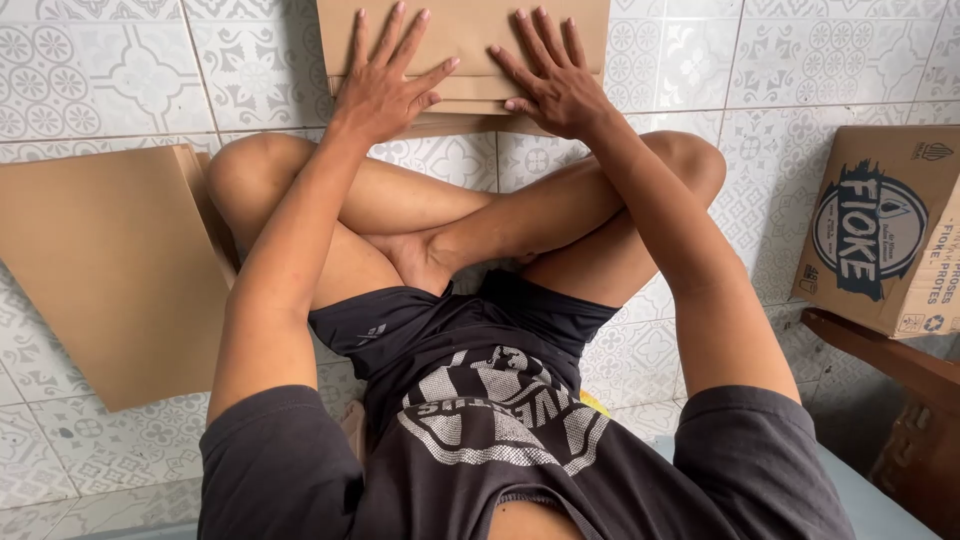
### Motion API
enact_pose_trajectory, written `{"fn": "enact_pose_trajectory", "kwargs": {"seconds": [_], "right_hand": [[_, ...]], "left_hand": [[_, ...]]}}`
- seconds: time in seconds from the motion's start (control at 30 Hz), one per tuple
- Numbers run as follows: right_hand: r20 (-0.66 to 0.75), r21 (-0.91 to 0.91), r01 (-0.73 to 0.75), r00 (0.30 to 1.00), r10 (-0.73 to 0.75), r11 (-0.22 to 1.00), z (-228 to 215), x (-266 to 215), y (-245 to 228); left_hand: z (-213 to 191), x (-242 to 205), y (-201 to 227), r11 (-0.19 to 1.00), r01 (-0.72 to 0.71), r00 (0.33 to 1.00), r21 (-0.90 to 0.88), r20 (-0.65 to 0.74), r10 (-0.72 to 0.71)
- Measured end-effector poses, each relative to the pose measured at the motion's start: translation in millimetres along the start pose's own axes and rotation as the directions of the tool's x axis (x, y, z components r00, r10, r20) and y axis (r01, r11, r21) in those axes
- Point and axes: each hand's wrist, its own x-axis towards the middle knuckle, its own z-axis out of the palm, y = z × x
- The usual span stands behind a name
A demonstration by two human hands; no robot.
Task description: A person sits on the floor and transfers brown paper bags from one stack to another, organizing them neatly.
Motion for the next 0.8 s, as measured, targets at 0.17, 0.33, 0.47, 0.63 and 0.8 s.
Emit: {"fn": "enact_pose_trajectory", "kwargs": {"seconds": [0.17, 0.33, 0.47, 0.63, 0.8], "right_hand": [[0.037, 0.006, -0.026, 0.999, 0.026, 1.0, 3, 4, 2], [-0.092, -0.111, 0.049, 0.994, -0.059, 0.993, 35, 5, 26], [-0.128, 0.069, 0.008, 0.992, 0.001, 0.998, 8, -1, -1], [-0.013, 0.033, -0.038, 0.999, 0.039, 0.999, 5, 5, 4], [-0.1, 0.029, 0.017, 0.995, -0.014, 0.999, 0, 0, -6]], "left_hand": [[7, 8, -1, 1.0, 0.014, 1.0, 0.009, 0.018, -0.015], [16, 77, 54, 0.989, 0.127, 0.972, 0.071, 0.192, -0.139], [87, 126, 67, 0.982, 0.184, 0.981, 0.042, -0.072, -0.18], [53, 73, 18, 0.962, 0.192, 0.981, 0.196, -0.05, -0.185], [15, -12, -47, 0.962, 0.229, 0.921, 0.147, -0.353, -0.165]]}}
